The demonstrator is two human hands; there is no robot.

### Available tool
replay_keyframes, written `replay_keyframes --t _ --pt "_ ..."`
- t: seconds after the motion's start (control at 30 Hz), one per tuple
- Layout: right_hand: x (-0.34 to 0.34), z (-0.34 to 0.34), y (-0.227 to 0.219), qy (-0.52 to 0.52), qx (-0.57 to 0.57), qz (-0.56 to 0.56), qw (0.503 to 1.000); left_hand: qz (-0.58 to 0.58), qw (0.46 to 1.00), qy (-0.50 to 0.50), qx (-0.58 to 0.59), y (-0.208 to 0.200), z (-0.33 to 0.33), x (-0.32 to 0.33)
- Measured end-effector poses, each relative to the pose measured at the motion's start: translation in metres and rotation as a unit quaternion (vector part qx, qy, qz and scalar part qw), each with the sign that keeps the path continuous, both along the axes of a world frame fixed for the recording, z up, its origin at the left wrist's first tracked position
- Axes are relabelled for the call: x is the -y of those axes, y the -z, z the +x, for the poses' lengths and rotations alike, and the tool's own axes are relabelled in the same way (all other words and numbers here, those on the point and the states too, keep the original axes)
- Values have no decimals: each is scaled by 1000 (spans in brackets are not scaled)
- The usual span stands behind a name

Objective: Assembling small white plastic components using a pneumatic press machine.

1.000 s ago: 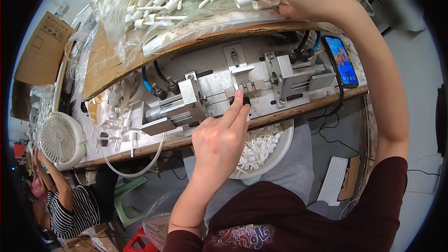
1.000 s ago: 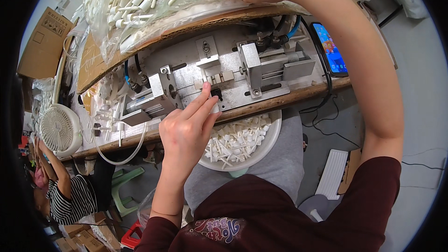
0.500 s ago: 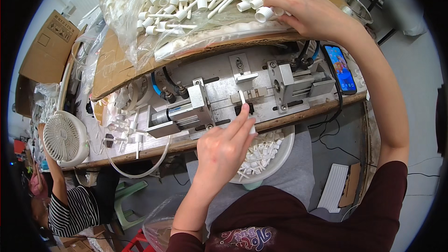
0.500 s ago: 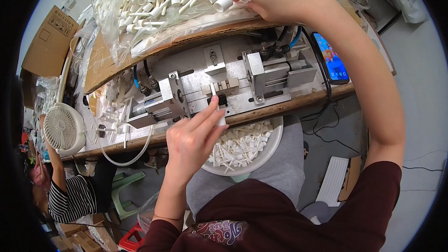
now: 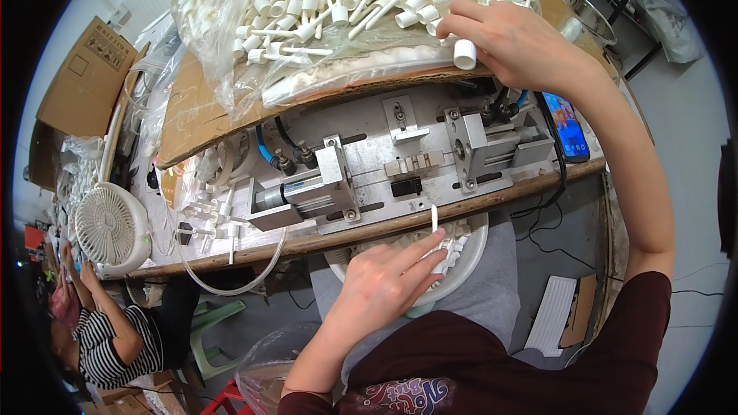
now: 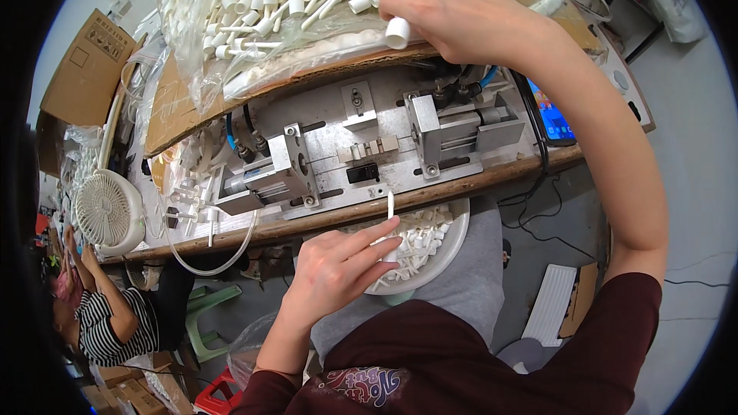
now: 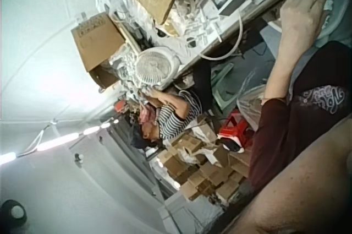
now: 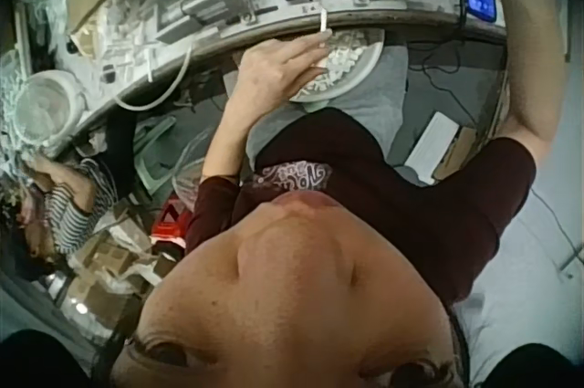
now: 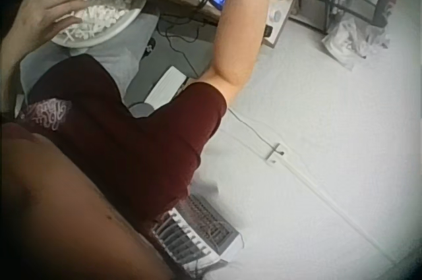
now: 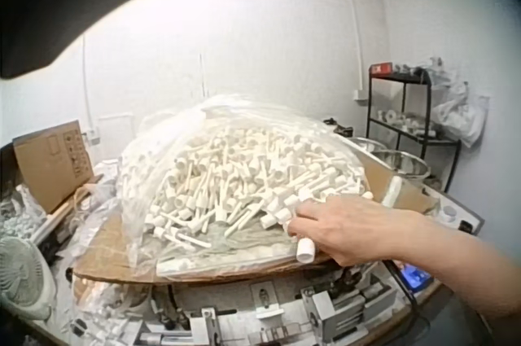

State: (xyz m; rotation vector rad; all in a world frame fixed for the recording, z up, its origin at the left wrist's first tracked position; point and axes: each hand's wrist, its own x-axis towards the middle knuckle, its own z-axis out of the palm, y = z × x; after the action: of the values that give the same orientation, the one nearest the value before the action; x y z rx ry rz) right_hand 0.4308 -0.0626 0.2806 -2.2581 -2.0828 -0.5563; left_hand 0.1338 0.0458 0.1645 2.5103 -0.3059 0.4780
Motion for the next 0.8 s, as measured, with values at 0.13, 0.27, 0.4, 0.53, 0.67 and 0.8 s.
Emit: replay_keyframes --t 0.13,0.27,0.4,0.53,0.67,0.8 --pt "1 5 4 -7 57 21 998 3 1000 6 12 0 0 1" --pt "3 -3 10 -44 -29 210 976 -25 999 -3 34 -2 -3 -1" --pt "6 -54 12 -25 -464 335 820 -60 989 -60 117 -10 -1 -5" --pt "18 -102 45 21 -761 267 591 -73 974 -96 191 -31 12 -3" --pt "25 -140 69 27 -862 204 464 -58 975 -88 196 -27 17 -3" --pt "33 -147 73 46 -835 214 505 -82 976 -85 182 -26 10 0"
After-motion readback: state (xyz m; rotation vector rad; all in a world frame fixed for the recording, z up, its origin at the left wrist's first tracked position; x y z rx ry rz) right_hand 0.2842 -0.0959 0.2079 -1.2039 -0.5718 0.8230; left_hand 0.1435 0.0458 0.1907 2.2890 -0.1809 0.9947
